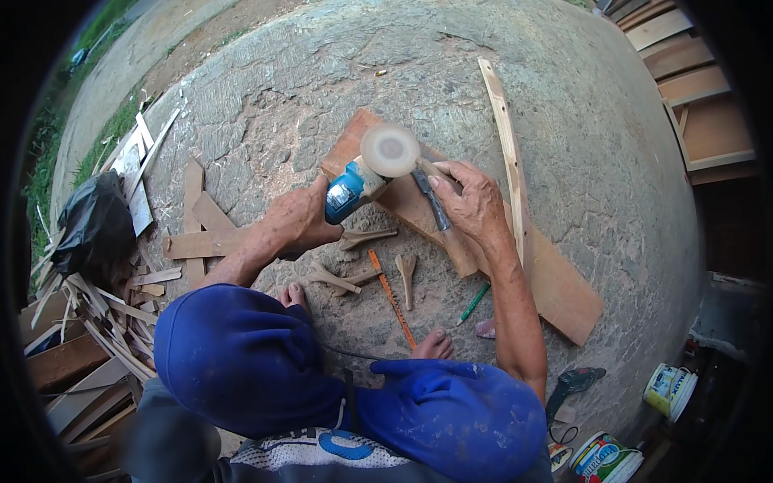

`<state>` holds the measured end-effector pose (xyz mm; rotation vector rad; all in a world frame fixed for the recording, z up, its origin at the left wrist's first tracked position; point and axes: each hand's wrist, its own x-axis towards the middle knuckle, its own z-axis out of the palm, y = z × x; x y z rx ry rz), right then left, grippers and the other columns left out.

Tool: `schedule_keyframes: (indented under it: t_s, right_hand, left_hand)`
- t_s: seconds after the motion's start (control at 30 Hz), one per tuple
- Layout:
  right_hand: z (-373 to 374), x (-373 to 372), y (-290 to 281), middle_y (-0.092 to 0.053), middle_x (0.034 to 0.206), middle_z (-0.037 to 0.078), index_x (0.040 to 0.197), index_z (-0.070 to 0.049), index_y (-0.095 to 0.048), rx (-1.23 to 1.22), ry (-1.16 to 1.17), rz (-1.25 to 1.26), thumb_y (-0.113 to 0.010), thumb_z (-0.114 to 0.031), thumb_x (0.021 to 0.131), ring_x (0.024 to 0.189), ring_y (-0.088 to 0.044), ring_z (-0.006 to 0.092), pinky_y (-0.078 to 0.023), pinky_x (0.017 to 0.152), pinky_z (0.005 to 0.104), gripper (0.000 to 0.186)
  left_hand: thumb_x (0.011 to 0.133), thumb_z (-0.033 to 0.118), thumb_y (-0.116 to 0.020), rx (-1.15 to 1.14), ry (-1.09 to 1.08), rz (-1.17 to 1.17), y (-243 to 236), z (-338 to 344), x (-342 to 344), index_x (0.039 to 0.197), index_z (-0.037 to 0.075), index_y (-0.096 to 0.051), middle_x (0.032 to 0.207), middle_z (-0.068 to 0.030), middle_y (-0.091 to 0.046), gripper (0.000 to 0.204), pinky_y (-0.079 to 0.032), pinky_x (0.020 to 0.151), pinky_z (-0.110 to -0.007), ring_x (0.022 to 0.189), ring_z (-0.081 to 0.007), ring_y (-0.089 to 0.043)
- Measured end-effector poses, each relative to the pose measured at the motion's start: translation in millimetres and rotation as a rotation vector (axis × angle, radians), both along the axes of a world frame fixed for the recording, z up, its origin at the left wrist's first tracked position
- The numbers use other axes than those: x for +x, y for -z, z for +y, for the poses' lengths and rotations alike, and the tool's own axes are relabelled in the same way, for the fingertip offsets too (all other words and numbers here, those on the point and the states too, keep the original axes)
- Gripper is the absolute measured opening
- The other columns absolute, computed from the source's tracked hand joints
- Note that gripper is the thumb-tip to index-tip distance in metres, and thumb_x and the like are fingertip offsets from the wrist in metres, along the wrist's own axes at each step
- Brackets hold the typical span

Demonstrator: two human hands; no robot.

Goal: The person sits on the ground and carves a long, thin piece of wood using a chisel and a power sander. They repeatedly shape the wood, inspect the fit of a smaller wooden piece into a hole, and smooth the edges.

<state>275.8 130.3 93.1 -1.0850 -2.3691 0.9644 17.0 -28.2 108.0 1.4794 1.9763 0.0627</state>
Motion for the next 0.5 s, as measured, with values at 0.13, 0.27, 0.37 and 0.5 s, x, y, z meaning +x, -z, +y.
schedule_keyframes:
  t_s: [0.13,0.27,0.37,0.5]
  right_hand:
    - [-3.1,-0.8,-4.6,-0.069,0.1,0.014,0.117,-0.005,-0.073,0.048,0.017,-0.052,-0.073,-0.022,0.092,0.095,-0.07,0.0292,-0.054,0.085,0.0386,0.03]
    - [-4.7,-1.0,-1.5,-0.069,0.103,0.012,0.116,-0.006,-0.074,0.139,0.023,-0.044,-0.076,-0.018,0.088,0.097,-0.07,0.0287,-0.054,0.085,0.0386,0.03]
    - [-6.6,-1.4,0.4,-0.069,0.104,0.011,0.114,-0.006,-0.074,0.158,0.046,-0.033,-0.077,-0.015,0.086,0.097,-0.07,0.0282,-0.055,0.085,0.0386,0.03]
    - [-7.6,-1.0,1.9,-0.069,0.104,0.009,0.113,-0.006,-0.073,0.174,0.052,-0.019,-0.079,-0.014,0.085,0.097,-0.07,0.0274,-0.055,0.084,0.0379,0.03]
  left_hand:
    - [0.077,0.032,-0.075,-0.015,-0.002,-0.014,0.4,0.3,-0.9,0.125,-0.003,-0.047,0.101,-0.0273,-0.07,0.065,-0.055,0.086,-0.05,0.096,-0.0438,-0.07]
    - [0.078,0.028,-0.075,-0.029,0.003,0.012,-0.7,1.4,0.1,0.126,-0.003,-0.048,0.101,-0.0262,-0.071,0.063,-0.057,0.085,-0.049,0.096,-0.0419,-0.072]
    - [0.078,0.028,-0.074,-0.029,0.01,0.016,-1.7,1.5,0.5,0.126,-0.003,-0.048,0.101,-0.0262,-0.071,0.063,-0.057,0.085,-0.049,0.096,-0.0418,-0.072]
    - [0.078,0.028,-0.074,-0.01,0.003,0.007,-1.7,0.9,1.3,0.126,-0.003,-0.048,0.1,-0.0261,-0.071,0.063,-0.057,0.085,-0.049,0.096,-0.042,-0.071]
